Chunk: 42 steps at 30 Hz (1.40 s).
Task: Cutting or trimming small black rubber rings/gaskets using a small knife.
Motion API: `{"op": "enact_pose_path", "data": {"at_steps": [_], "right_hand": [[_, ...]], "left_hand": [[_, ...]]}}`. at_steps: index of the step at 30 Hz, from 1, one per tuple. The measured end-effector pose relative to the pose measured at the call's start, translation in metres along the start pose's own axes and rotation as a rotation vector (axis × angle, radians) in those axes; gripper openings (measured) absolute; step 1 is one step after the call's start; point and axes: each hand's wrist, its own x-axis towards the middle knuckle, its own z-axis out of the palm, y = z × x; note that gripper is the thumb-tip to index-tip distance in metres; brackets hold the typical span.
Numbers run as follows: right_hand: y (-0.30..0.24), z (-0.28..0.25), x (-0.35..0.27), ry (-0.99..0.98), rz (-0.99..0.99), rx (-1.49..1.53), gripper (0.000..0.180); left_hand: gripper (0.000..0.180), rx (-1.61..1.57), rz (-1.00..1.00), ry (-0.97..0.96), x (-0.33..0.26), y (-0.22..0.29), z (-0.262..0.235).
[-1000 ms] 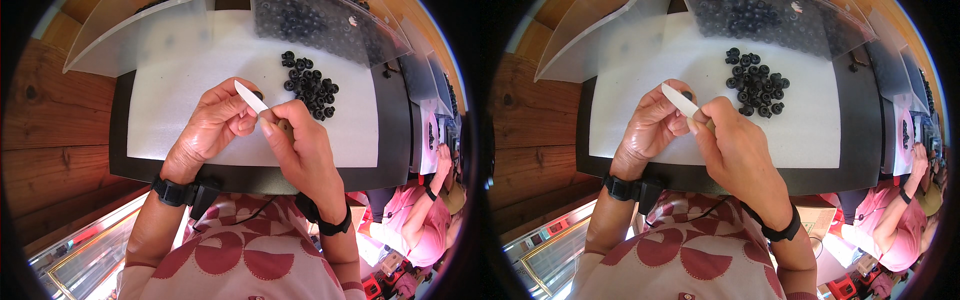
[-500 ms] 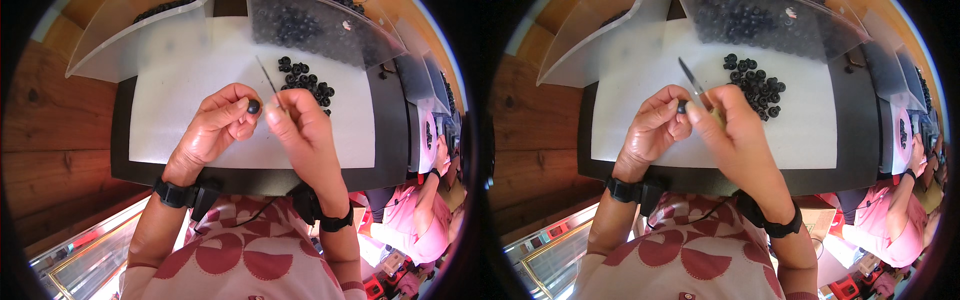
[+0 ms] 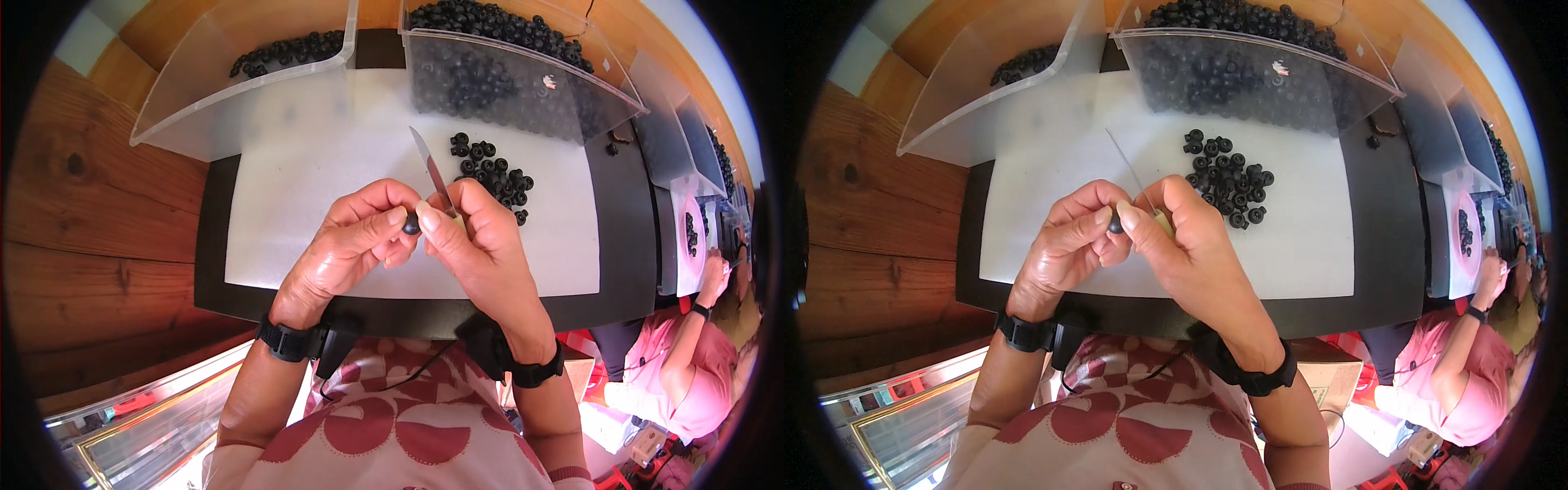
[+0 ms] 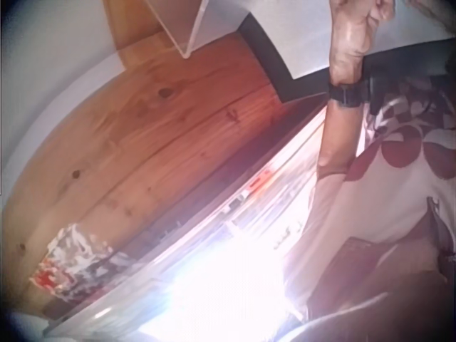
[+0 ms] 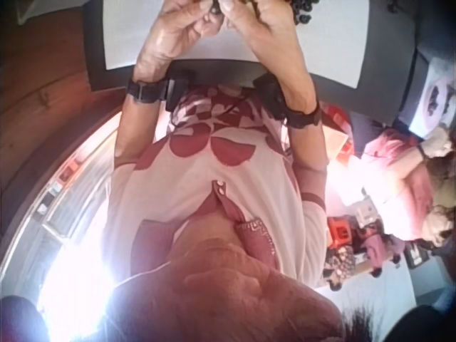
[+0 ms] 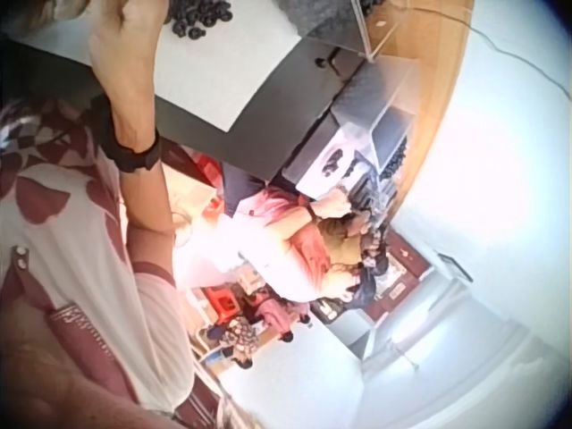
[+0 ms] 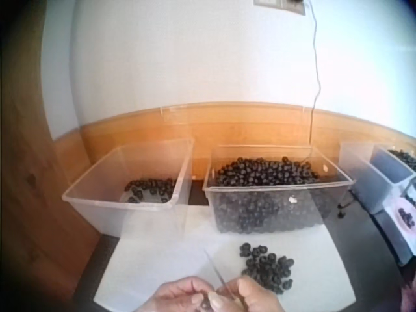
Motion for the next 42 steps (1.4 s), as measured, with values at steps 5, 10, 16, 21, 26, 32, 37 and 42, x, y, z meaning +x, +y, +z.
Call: {"op": "enact_pose_path", "data": {"at_steps": [5,10,16,21,26,32,37,42], "right_hand": [[-0.005,0.002,-0.004,0.017,0.009,0.042,0.022],[-0.014,-0.015,-0.013,0.078,0.036,0.049,0.02],[-0.022,-0.026,-0.026,0.116,0.043,0.017,0.017],[-0.023,-0.042,-0.038,0.179,0.048,-0.044,0.018],[-0.016,-0.07,-0.042,0.269,0.075,-0.047,0.018],[-0.015,-0.074,-0.043,0.263,0.092,-0.055,0.017],[-0.014,-0.076,-0.046,0.244,0.104,-0.053,0.016],[-0.012,-0.08,-0.044,0.222,0.085,-0.076,0.017]], "left_hand": [[0.022,0.028,0.042,0.058,-0.003,0.003,0.003],[0.022,0.189,0.299,0.229,-0.005,0.047,0.012],[0.025,0.444,0.569,0.522,0.012,0.121,0.005],[0.034,0.458,0.585,0.763,0.02,0.131,0.008],[0.025,0.75,0.505,0.545,0.02,0.092,0.029],[0.017,1.312,0.05,0.208,0.055,0.008,0.04],[0.024,1.755,-0.033,0.197,0.079,-0.011,0.047],[0.028,1.828,-0.028,0.231,0.088,-0.017,0.053]]}}
